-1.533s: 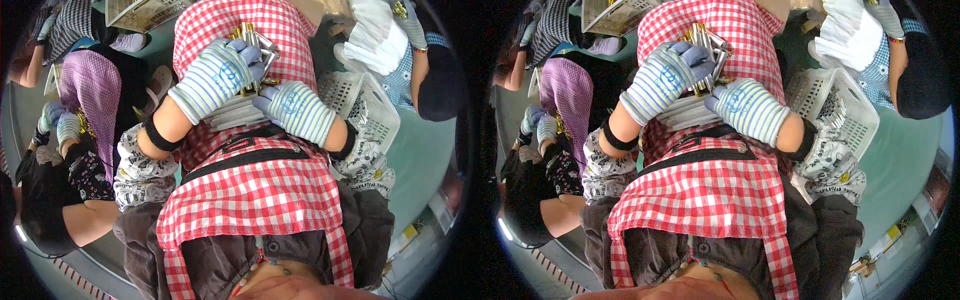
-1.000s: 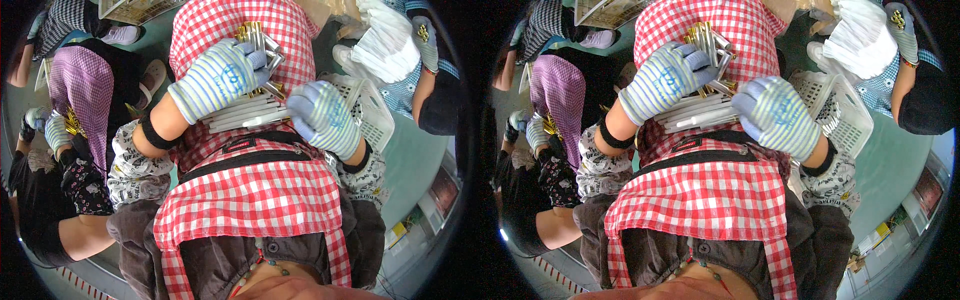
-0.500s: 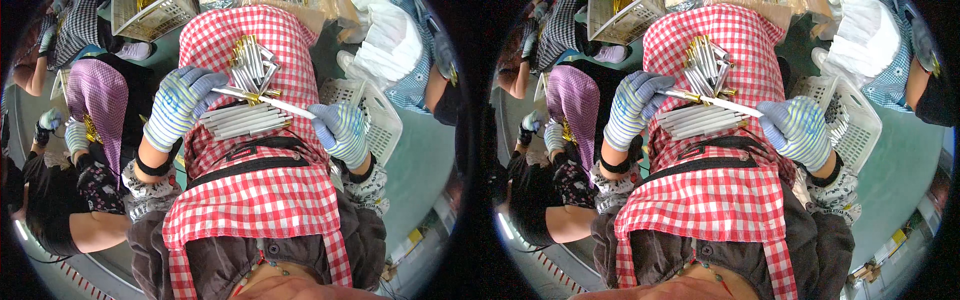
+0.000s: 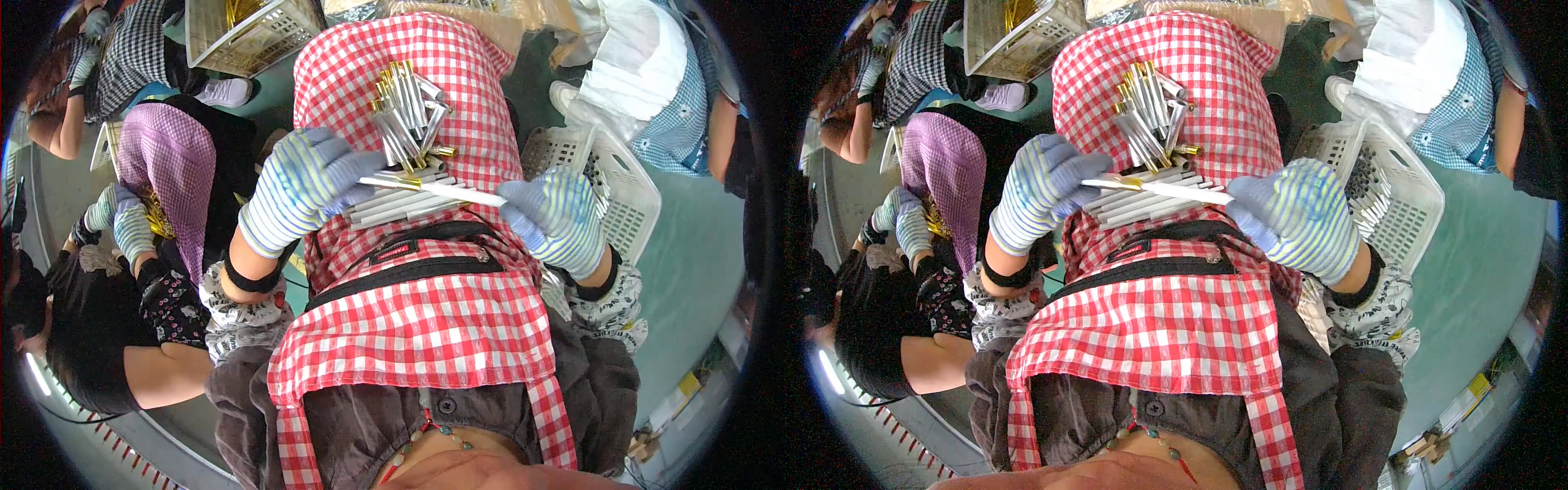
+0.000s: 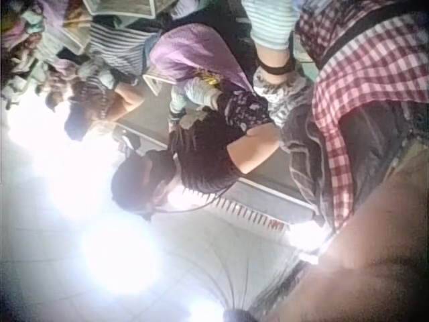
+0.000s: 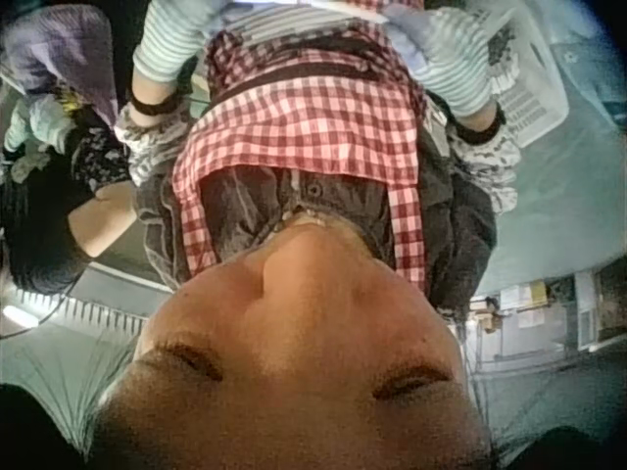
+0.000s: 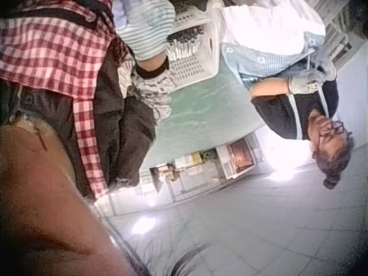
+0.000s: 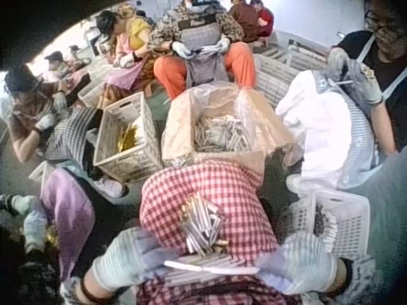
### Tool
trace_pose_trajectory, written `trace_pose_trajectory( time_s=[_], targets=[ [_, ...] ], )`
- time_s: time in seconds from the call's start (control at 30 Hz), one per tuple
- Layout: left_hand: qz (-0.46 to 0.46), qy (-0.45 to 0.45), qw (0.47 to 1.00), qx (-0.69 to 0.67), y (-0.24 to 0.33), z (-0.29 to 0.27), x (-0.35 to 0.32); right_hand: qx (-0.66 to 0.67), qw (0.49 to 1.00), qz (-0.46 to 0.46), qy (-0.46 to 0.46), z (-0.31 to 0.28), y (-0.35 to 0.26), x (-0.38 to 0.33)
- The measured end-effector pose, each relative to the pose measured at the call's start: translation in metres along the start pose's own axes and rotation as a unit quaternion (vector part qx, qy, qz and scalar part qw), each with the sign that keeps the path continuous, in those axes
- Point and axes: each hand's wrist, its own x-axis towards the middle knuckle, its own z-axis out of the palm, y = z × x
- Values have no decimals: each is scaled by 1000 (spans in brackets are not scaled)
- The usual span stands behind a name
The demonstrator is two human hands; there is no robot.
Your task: Manually assembling small white cylindrical parts by attaching gold-colored end caps.
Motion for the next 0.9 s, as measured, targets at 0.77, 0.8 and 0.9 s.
trace_pose_trajectory(
  time_s=[0.77,0.8,0.9],
  targets=[
    [89,-42,995,25,28,21,14,407,883,145,-183,34,29,-27],
    [90,-41,995,9,29,30,15,389,893,152,-168,36,28,-34],
    [55,-75,996,-4,40,41,18,236,949,85,-192,34,32,-44]
  ],
)
